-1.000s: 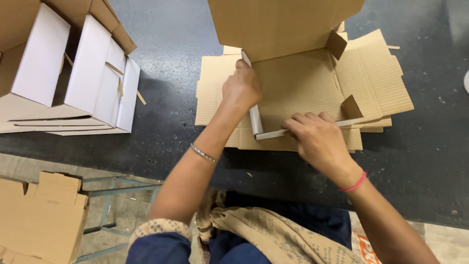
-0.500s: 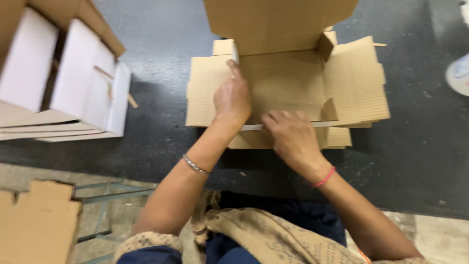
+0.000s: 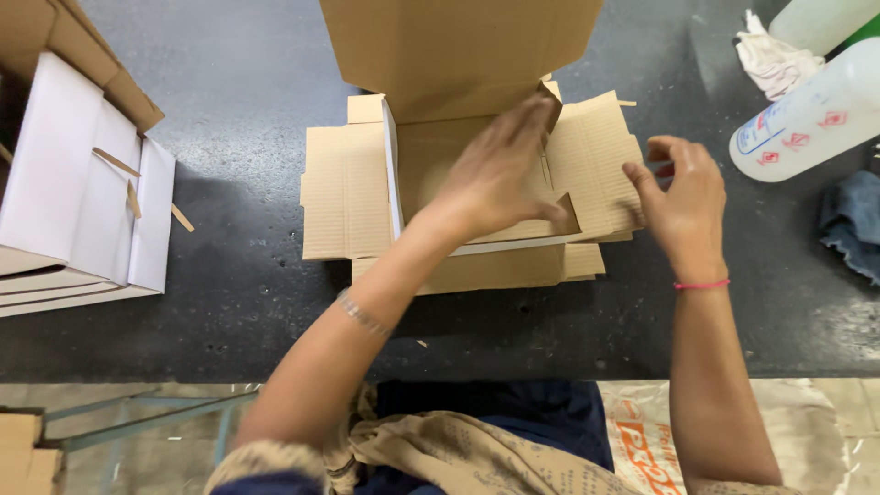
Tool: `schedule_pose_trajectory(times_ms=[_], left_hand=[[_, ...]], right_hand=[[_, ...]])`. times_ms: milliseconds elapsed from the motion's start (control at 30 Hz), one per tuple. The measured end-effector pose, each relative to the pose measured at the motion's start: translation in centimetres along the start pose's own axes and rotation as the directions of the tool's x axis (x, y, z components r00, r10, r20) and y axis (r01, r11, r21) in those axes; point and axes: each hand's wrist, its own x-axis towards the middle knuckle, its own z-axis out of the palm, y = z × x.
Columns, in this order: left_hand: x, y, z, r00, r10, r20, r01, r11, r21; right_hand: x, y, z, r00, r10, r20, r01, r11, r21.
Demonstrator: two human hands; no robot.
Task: The person folds flat cardboard blanks into boxes at a workbench, pressing the white inner panels and brown outer flaps into shape and tucking tabs to form each box. Finished boxes are stacked on the table beside the stack of folded ones.
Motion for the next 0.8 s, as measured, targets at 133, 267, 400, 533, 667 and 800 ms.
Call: schedule_pose_trajectory(times_ms=[133,267,400,533,667,800], left_hand=[[4.4,0.1,0.9,0.993,0.097,0.066,-0.098,0.995,0.005],[5.8,-0.5,2.0,0.982,0.083,0.171,-0.082,0.997,-0.014],[5.1,-1.2,3.3,0.989,0.057,0.137,-0.053,0.998,-0.033],[5.0,-2.5,3.0,0.97,0.148,0.194,-0.121,0.982,-0.144],[5.1,-2.9,2.7,0.972,0.159,0.175,-0.129,0.977,-0.171],[5.2,-1.8,4.5,0.994,0.08,0.073,-0.071,0.99,-0.118]], right_hand=[[1.1,2.2,1.6,0.999,0.042,0.033,-0.041,0.999,-0.017],[1.8,3.0,1.8,0.974,0.195,0.113,-0.211,0.965,0.154],[2.3,3.4,2.3,0.94,0.201,0.275,-0.337,0.672,0.66],[2.8,3.1,2.9,0.95,0.145,0.276,-0.284,0.772,0.569],[3.5,2.0,2.4,0.986,0.057,0.156,-0.117,0.905,0.41],[4.6,0.5,1.4,0.996,-0.047,0.071,0.029,0.973,0.23]])
